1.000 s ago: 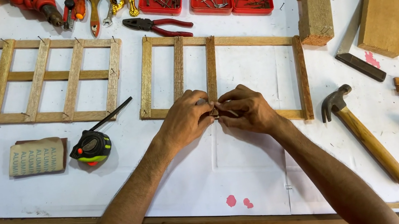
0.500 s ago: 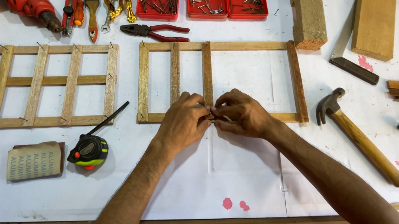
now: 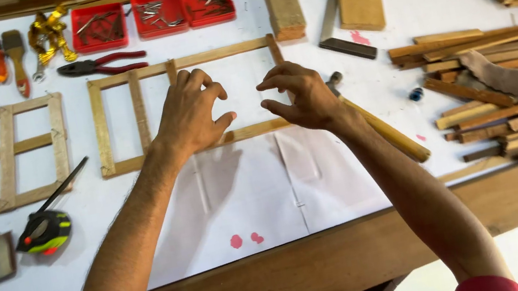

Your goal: Assembling and finishing small wooden rectangular frames using nails, hammer, and sandpaper.

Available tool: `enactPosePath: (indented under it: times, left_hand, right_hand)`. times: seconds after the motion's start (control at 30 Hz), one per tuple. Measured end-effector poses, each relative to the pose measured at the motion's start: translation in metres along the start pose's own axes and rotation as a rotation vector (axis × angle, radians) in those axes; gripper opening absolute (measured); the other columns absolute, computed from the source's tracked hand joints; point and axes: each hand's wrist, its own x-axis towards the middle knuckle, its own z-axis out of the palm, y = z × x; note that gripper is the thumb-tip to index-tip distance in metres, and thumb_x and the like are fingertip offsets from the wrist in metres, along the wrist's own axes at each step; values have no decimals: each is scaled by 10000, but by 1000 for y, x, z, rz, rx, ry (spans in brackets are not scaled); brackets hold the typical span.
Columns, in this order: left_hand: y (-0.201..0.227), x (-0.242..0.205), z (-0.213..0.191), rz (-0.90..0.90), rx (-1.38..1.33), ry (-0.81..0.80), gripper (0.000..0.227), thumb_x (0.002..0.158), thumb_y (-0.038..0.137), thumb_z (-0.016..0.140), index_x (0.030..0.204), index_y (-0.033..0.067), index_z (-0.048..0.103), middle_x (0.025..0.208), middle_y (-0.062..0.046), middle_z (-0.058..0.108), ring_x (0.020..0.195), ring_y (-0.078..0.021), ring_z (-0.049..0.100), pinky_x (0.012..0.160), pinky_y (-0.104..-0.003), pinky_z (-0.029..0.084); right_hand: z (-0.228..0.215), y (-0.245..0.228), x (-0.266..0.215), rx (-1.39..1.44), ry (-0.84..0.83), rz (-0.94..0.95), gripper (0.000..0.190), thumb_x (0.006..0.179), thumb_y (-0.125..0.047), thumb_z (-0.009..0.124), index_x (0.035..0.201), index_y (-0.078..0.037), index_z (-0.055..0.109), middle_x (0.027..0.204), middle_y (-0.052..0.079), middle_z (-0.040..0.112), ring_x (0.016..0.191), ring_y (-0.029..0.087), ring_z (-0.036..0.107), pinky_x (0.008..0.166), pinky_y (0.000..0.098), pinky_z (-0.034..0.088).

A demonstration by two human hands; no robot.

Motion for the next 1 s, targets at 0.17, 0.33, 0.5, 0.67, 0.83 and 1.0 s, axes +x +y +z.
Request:
enactPosePath:
  times: [0.17, 0.33, 0.5, 0.67, 0.83, 1.0]
  left_hand:
    - [55, 64, 38, 108, -102, -22, 318, 824, 344, 864, 1005, 104, 759, 1131, -84, 614, 1148, -267, 540, 912, -440, 506]
    - [104, 107, 83, 182, -87, -115, 328, 829, 348, 860, 987, 80, 756, 1093, -78, 624, 1174, -255, 537, 926, -428, 512]
    - [125, 129, 114, 143, -38, -287, 405, 833, 358, 851, 1059, 47, 725, 1112, -101, 636, 1126, -264, 551, 957, -417, 517]
    - [122, 135, 126, 76, -149, -367, 401, 873, 327, 823, 1114, 42, 678, 1094, -98, 692, 1111, -260, 586, 957, -411, 531]
    - [113, 127, 124, 31, -243, -354, 418, 899, 382, 794, 1136, 69, 652, 1074, -85, 725, 1085, -276, 602, 946, -424, 527]
    - [79, 107, 94, 161, -293, 80, 417, 904, 431, 787, 1078, 65, 689, 1119, -120, 679, 1112, -323, 578, 886, -488, 483]
  right_hand:
    - [-59, 26, -45, -63, 62, 171, 265, 887, -169, 805, 1135, -82, 765, 1134, 108, 717, 908, 209, 715, 732, 347, 635]
    - [-77, 70, -92, -202, 6, 319, 264, 885, -229, 818, 1123, -120, 780, 1075, 89, 759, 928, 211, 728, 744, 362, 622]
    - [-74, 73, -106, -181, -155, 707, 389, 862, -310, 802, 1208, -150, 726, 1095, 82, 732, 942, 241, 718, 784, 409, 609]
    - [-50, 98, -123, -175, -68, 581, 415, 824, -274, 829, 1176, -95, 700, 1055, 102, 684, 950, 279, 690, 805, 415, 581]
    - [-42, 99, -125, -235, 13, 463, 341, 853, -267, 813, 1093, -56, 692, 1012, 119, 666, 894, 317, 674, 754, 449, 562]
    - [-40, 79, -106, -202, 177, 440, 262, 948, -184, 735, 1117, -7, 641, 1029, 171, 624, 769, 297, 666, 635, 416, 564]
